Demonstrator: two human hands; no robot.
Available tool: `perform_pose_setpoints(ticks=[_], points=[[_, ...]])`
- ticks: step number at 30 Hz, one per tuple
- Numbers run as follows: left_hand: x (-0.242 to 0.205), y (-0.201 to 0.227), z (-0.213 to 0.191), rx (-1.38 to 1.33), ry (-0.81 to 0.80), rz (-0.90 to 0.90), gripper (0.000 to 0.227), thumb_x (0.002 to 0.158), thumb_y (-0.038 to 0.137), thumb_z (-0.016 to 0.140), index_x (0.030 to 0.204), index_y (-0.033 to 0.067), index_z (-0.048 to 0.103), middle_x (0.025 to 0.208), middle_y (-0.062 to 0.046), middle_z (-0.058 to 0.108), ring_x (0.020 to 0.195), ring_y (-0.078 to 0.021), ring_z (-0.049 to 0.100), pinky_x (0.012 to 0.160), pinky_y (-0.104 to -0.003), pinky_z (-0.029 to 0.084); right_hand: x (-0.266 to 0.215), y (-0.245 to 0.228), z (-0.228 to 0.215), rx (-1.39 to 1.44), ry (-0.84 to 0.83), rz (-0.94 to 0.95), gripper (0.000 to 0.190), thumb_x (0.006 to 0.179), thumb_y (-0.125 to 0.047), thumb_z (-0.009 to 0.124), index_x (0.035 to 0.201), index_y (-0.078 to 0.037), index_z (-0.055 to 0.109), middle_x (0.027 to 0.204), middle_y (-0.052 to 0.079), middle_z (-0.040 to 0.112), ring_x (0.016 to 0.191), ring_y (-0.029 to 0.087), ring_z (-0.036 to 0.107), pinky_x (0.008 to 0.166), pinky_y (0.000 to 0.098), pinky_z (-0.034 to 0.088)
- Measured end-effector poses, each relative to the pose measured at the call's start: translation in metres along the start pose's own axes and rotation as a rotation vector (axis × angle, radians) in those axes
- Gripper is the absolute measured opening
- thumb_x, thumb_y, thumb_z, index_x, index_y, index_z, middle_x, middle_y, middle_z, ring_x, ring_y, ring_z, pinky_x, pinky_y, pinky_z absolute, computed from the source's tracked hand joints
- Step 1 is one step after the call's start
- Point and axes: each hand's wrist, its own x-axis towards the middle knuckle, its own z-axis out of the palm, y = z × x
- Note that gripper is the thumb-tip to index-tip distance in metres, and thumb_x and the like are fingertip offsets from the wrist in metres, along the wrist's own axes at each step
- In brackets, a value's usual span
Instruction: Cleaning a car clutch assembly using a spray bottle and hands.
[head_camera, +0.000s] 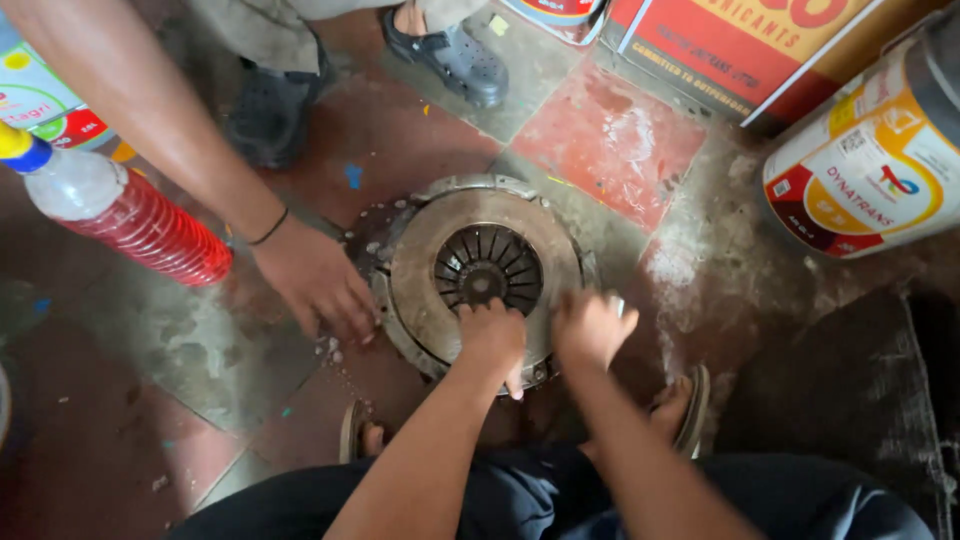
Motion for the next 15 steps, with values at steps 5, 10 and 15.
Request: perform_pose_setpoints(ticks=[5,10,15], points=[[-0.018,0.001,-0.013,-0.001,-0.02,0.019,0.112,0.045,0.04,0.105,0.14,0.0078,0.056,0.142,-0.018,0.054,0.134,-0.0383,0.051,0.115,-0.055,0.033,0.031,0.013,0.022,0.038,0.052,0.08,0.014,0.081,-0.032,0.073,0.086,-0.021,0.079,0.088,0.008,0.074,0.097,0.031,0.067,0.091,0.0533,0.039],[0.056,-0.007,0.05,-0.036,0.115,-0.058,0.062,0.072,0.035,0.083,0.129,0.0157,0.069,0.141,-0.016,0.058,0.129,-0.0403,0.058,0.111,-0.064,0.036,-0.003,-0.005,-0.005,0.123,0.081,0.059,0.015,0.076,-0.031,0.072,0.082,-0.02,0.08,0.085,0.006,0.075,0.093,0.032,0.067,0.084,0.0546,0.039],[-0.007,-0.001,-0.004,0.038,0.048,0.015,0.113,0.042,0.043,0.105,0.138,0.0081,0.057,0.14,-0.017,0.056,0.132,-0.0388,0.053,0.112,-0.059,0.036,0.052,0.003,0.02,0.063,0.03,0.0,0.022,0.093,-0.04,0.067,0.089,-0.022,0.08,0.089,0.009,0.074,0.094,0.032,0.066,0.086,0.0528,0.039]])
